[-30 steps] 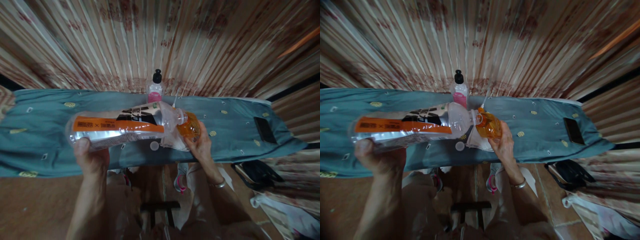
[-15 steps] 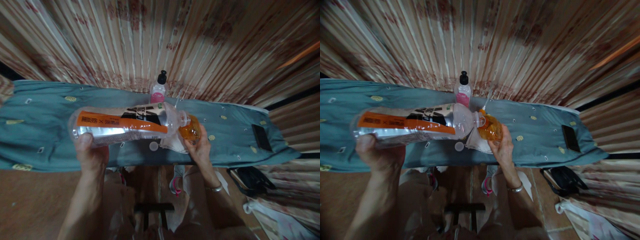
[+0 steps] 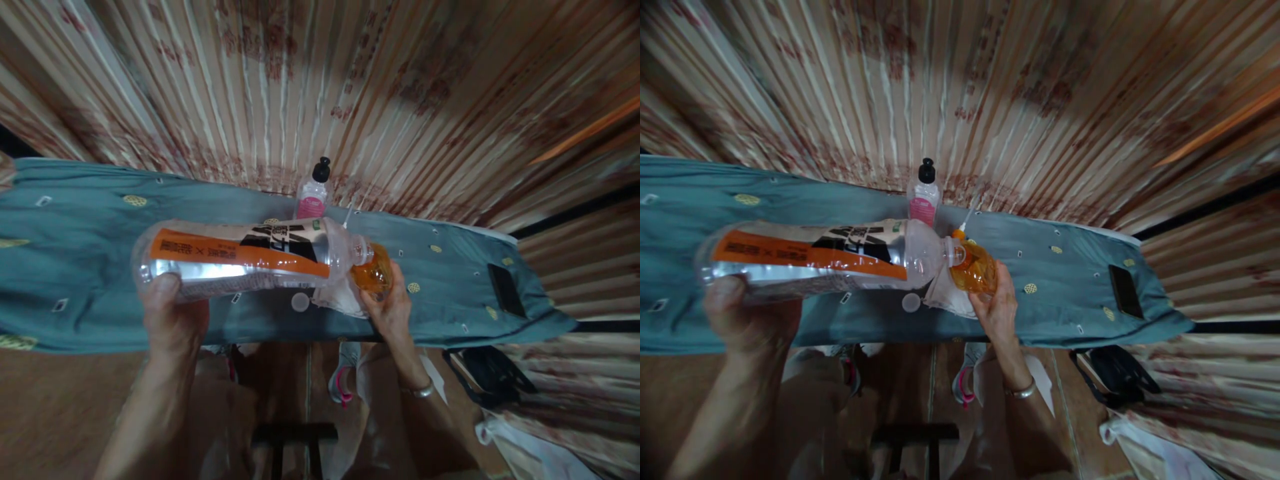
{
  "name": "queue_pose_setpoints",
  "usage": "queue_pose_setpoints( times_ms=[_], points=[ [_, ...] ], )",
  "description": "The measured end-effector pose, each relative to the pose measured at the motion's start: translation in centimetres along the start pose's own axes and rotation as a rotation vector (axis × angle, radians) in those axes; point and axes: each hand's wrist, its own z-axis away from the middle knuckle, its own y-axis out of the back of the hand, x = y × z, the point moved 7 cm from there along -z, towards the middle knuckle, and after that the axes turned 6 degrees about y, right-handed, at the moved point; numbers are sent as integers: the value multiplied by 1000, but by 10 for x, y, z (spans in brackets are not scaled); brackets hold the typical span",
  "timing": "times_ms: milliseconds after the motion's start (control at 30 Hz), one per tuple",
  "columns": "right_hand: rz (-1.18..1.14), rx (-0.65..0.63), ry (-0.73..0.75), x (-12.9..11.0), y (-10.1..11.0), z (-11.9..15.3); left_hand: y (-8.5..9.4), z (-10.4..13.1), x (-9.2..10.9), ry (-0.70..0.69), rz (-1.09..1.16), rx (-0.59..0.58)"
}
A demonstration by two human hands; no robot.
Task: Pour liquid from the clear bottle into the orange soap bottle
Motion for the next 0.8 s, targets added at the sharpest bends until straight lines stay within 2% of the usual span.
queue_pose_setpoints(
  times_ms=[100,367,600,800],
  points=[
    [-3,-10,-23,0,0,0,2,0,-2,30,10,28],
    [-13,-3,-29,1,0,0,-10,0,6,33,-25,10],
    [-3,-21,-49,2,0,0,-1,1,0,26,-8,60],
    [-7,-10,-15,1,0,0,-6,0,3,27,-11,37]
  ],
)
